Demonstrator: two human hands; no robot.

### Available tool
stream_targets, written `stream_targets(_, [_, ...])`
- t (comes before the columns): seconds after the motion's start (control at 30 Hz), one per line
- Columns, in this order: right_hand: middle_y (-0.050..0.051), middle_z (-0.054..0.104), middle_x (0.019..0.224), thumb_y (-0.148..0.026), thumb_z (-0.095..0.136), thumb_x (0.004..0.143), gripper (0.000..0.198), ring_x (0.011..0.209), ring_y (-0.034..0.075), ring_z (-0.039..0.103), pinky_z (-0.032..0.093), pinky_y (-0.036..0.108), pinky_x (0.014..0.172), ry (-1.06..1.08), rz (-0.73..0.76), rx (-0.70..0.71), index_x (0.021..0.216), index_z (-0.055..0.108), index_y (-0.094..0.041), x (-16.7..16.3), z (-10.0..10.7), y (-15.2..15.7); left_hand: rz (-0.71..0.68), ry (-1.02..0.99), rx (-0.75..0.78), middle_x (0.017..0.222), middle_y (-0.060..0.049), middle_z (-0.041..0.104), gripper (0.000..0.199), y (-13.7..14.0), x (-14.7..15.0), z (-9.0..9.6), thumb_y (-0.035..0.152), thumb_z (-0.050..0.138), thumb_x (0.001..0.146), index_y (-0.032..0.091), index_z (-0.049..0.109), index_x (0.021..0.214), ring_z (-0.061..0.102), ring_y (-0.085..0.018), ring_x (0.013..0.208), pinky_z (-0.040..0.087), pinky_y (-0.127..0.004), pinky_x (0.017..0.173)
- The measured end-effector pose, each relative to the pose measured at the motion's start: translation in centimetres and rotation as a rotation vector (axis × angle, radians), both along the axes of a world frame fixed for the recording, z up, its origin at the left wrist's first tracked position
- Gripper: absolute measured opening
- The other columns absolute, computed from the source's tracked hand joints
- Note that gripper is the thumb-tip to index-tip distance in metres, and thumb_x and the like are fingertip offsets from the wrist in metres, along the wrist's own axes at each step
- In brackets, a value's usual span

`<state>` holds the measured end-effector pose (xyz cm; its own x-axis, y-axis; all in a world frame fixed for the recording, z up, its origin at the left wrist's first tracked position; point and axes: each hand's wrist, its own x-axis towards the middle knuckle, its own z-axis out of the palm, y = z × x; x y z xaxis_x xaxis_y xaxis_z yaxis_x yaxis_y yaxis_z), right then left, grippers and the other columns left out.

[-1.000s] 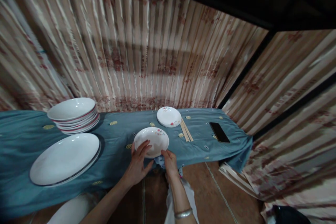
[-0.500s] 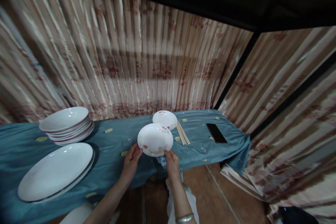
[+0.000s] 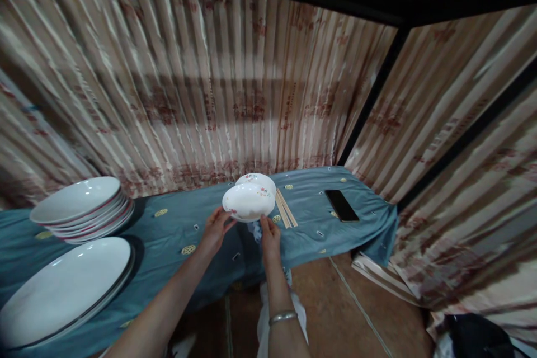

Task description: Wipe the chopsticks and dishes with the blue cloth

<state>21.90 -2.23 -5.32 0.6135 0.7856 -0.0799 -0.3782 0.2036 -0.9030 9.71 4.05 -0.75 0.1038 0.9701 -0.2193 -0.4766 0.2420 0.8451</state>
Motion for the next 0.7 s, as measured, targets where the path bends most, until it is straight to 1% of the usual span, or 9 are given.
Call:
stream_targets(0.1, [0.01, 0.073, 0.088, -0.056, 0.07, 0.063, 0.049, 0.087, 0.024, 0.066, 0.052, 0.034, 0.08, 0.029, -0.056, -0.009, 0.088, 0.071, -0.013, 0.3, -0.1, 0.6, -0.013, 0.027, 0.012, 0.078, -0.002, 0.069, 0.025, 1.0, 0.7, 0.0, 0.007, 0.07, 0.062, 0.016, 0.062, 0.085, 0.064, -0.013, 0.072, 0.057, -0.034, 0.074])
stream_targets(0.2, [0.013, 0.072, 0.102, -0.053, 0.072, 0.06, 0.053, 0.101, 0.026, 0.064, 0.05, 0.036, 0.089, 0.023, -0.139, -0.002, 0.095, 0.071, -0.013, 0.6, -0.1, 0.9, -0.024, 0.054, 0.007, 0.075, -0.001, 0.067, 0.025, 2.0, 1.5, -0.1, 0.006, 0.068, 0.064, 0.016, 0.059, 0.085, 0.064, -0.013, 0.07, 0.057, -0.034, 0.073])
stream_targets(0.3, [0.013, 0.068, 0.115, -0.05, 0.069, 0.063, 0.056, 0.11, 0.027, 0.06, 0.048, 0.038, 0.093, -0.011, -0.194, 0.017, 0.107, 0.068, -0.014, 0.8, -0.1, 1.1, -0.006, 0.081, -0.002, 0.069, 0.001, 0.064, 0.024, 2.9, 2.2, -0.3, 0.008, 0.066, 0.067, 0.017, 0.057, 0.087, 0.063, -0.012, 0.067, 0.057, -0.034, 0.074])
stream_targets(0.4, [0.012, 0.065, 0.123, -0.048, 0.069, 0.065, 0.059, 0.115, 0.027, 0.058, 0.047, 0.037, 0.095, -0.016, -0.159, 0.022, 0.115, 0.066, -0.016, 0.8, -0.3, 1.3, 0.023, 0.112, 0.002, 0.071, 0.001, 0.063, 0.026, 3.7, 2.9, -0.6, 0.006, 0.065, 0.067, 0.017, 0.055, 0.088, 0.063, -0.012, 0.067, 0.057, -0.035, 0.075])
stream_targets(0.53, [0.009, 0.06, 0.132, -0.047, 0.066, 0.07, 0.058, 0.126, 0.026, 0.051, 0.044, 0.037, 0.102, -0.033, -0.083, 0.008, 0.121, 0.064, -0.018, 0.5, -0.7, 1.7, 0.034, 0.135, 0.017, 0.075, 0.0, 0.064, 0.024, 4.6, 3.7, -1.1, 0.007, 0.065, 0.067, 0.017, 0.055, 0.086, 0.064, -0.011, 0.069, 0.057, -0.033, 0.075])
stream_targets(0.63, [0.009, 0.053, 0.14, -0.043, 0.063, 0.074, 0.059, 0.132, 0.025, 0.045, 0.039, 0.037, 0.107, -0.062, -0.076, 0.007, 0.127, 0.059, -0.019, -0.1, -1.0, 2.1, 0.043, 0.159, 0.033, 0.077, 0.0, 0.064, 0.023, 5.1, 4.1, -1.6, 0.009, 0.066, 0.067, 0.018, 0.055, 0.086, 0.065, -0.013, 0.073, 0.057, -0.033, 0.074])
stream_targets(0.7, [0.008, 0.05, 0.142, -0.042, 0.062, 0.075, 0.06, 0.133, 0.024, 0.044, 0.039, 0.036, 0.107, -0.064, -0.071, 0.004, 0.131, 0.056, -0.019, -0.5, -1.2, 2.5, 0.049, 0.183, 0.049, 0.078, -0.001, 0.065, 0.022, 5.5, 4.3, -2.0, 0.011, 0.065, 0.067, 0.018, 0.056, 0.086, 0.065, -0.014, 0.074, 0.057, -0.033, 0.075])
